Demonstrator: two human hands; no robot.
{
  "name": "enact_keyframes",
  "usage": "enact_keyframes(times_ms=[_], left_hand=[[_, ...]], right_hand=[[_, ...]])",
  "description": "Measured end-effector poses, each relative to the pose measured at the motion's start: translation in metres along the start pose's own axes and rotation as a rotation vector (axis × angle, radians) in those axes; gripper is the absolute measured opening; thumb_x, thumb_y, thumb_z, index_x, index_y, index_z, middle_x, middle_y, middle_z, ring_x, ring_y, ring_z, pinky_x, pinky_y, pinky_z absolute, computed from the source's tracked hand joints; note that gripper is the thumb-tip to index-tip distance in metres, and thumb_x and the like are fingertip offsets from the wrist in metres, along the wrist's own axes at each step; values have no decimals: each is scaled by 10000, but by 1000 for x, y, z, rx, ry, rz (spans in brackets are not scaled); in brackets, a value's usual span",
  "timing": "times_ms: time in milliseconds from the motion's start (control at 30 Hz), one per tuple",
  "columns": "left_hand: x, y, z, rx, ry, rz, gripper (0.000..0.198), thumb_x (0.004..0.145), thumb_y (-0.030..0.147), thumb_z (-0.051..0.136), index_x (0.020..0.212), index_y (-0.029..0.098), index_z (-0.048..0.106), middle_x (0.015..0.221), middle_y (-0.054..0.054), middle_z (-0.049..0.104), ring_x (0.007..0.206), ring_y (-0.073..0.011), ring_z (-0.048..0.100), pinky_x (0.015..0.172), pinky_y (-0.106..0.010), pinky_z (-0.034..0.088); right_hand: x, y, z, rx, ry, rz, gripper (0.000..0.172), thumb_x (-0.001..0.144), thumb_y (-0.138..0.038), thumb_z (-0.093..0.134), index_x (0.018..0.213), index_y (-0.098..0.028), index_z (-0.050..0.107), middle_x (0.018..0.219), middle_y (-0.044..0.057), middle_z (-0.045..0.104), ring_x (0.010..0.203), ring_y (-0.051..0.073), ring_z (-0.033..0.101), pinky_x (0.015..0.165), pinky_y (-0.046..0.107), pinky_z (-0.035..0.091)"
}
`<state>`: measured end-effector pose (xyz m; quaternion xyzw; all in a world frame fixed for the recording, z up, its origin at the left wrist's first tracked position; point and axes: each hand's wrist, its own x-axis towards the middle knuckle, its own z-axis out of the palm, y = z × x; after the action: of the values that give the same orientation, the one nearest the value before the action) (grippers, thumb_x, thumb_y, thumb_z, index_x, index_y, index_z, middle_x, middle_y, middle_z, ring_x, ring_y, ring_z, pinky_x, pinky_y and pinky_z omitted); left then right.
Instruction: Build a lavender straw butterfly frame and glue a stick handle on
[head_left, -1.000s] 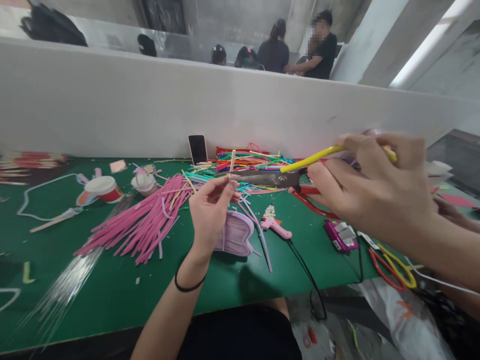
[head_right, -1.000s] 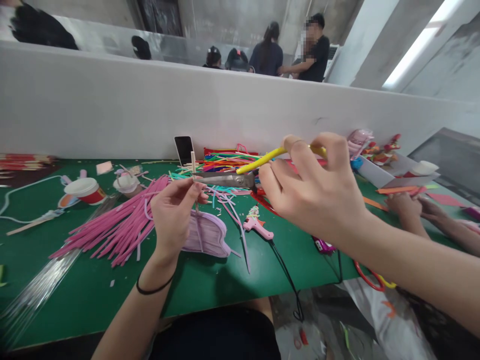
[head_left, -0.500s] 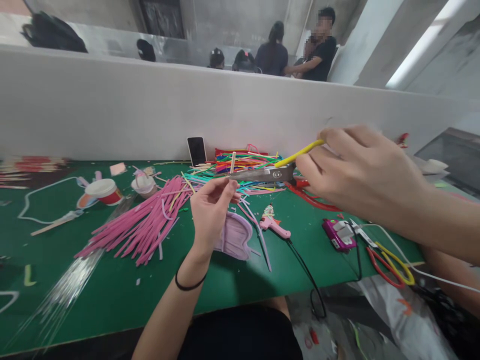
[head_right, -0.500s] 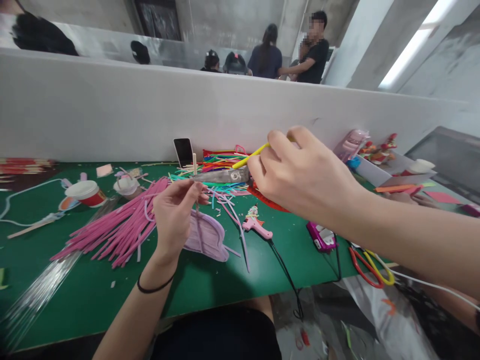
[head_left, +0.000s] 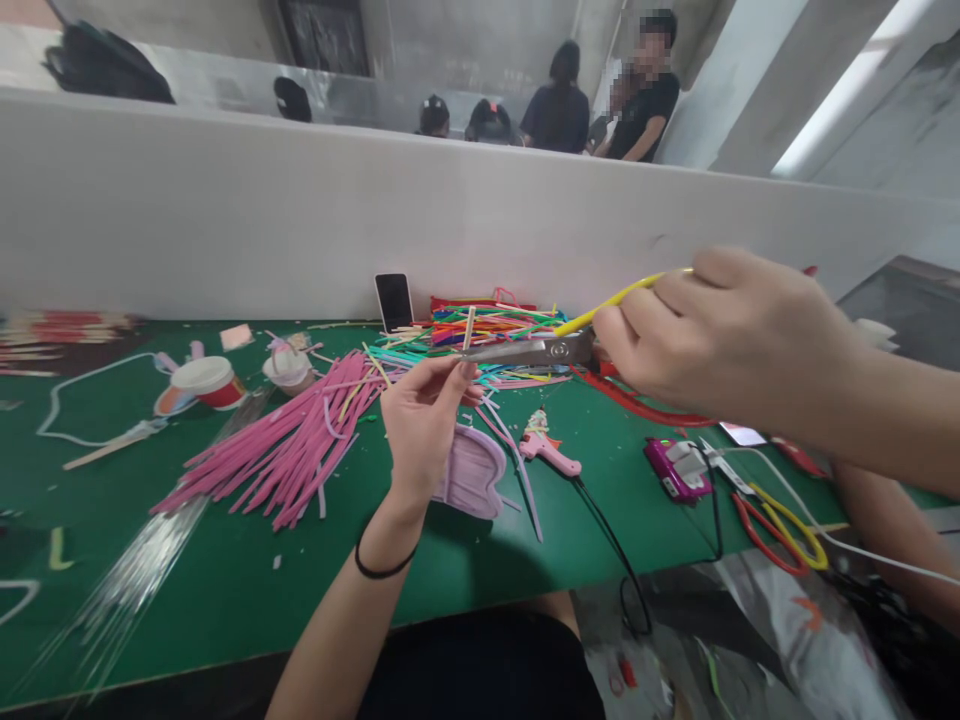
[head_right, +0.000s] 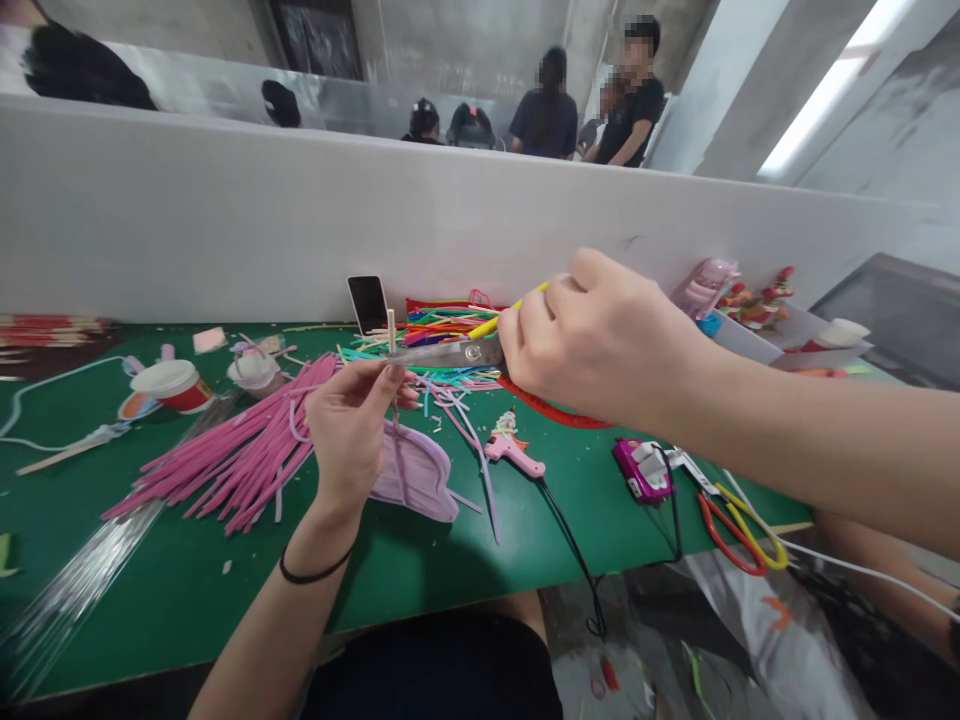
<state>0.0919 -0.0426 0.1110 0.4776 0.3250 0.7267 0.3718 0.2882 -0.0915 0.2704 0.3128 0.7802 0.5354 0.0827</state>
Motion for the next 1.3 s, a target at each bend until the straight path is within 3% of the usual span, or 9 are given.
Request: enact_keyframes(times_ms=[267,533,633,867,967,1033,1200,1300], left_hand=[[-1,4,5,-3,6,-24,155,788,332,793,815,186,751,644,5,713,536,-113,666,524,-213,576],[-1,2,5,2,1,-16,162,793,348,789,827,195,752,653,11,707,538,-108,665,517,-207,568],[-1,1,6,1,3,-19,159,801,349,783,830,196,752,660,12,706,543,-102,660,516,-200,561],[0,1,5,-9,19,-40,162,791,349,790,810,193,750,643,12,702,539,-110,663,506,-205,550],[0,1,4,-5,33,-30,147,787,333,793,794,192,750,640,11,705,540,-111,663,517,-209,551],[0,0,4,-9,37,-27,148,782,332,796,790,192,747,644,11,709,541,-115,666,526,-217,556],[0,-1,5,-5,33,-22,165,781,351,795,793,194,748,620,13,700,539,-120,665,527,-224,560],[0,0,5,-11,36,-26,162,776,347,801,785,193,751,615,13,701,537,-117,666,527,-219,561]], right_hand=[[6,3,-3,-32,-203,-20,382,870,-7,369,547,-186,465,491,-20,378,452,112,166,524,314,230],[6,5,7,96,-154,44,371,864,-12,392,545,-191,457,463,-26,334,472,124,121,510,302,189],[5,6,8,97,-130,48,390,887,-23,369,547,-190,462,479,-18,351,485,128,167,522,315,224],[-3,2,12,117,142,73,535,944,-22,278,535,-191,578,491,8,437,631,150,415,693,399,361],[-6,-1,15,-96,325,-24,489,938,-32,350,554,-177,616,543,31,519,765,182,528,764,428,398],[-7,-1,17,-200,369,-64,425,922,-31,397,589,-169,622,583,51,555,858,214,558,773,429,411],[-7,1,22,-64,90,-72,366,948,-79,362,672,-183,579,585,38,506,644,189,449,603,348,333],[-7,0,22,-57,34,-61,327,958,-93,347,773,-145,611,657,74,548,662,209,459,589,344,292]])
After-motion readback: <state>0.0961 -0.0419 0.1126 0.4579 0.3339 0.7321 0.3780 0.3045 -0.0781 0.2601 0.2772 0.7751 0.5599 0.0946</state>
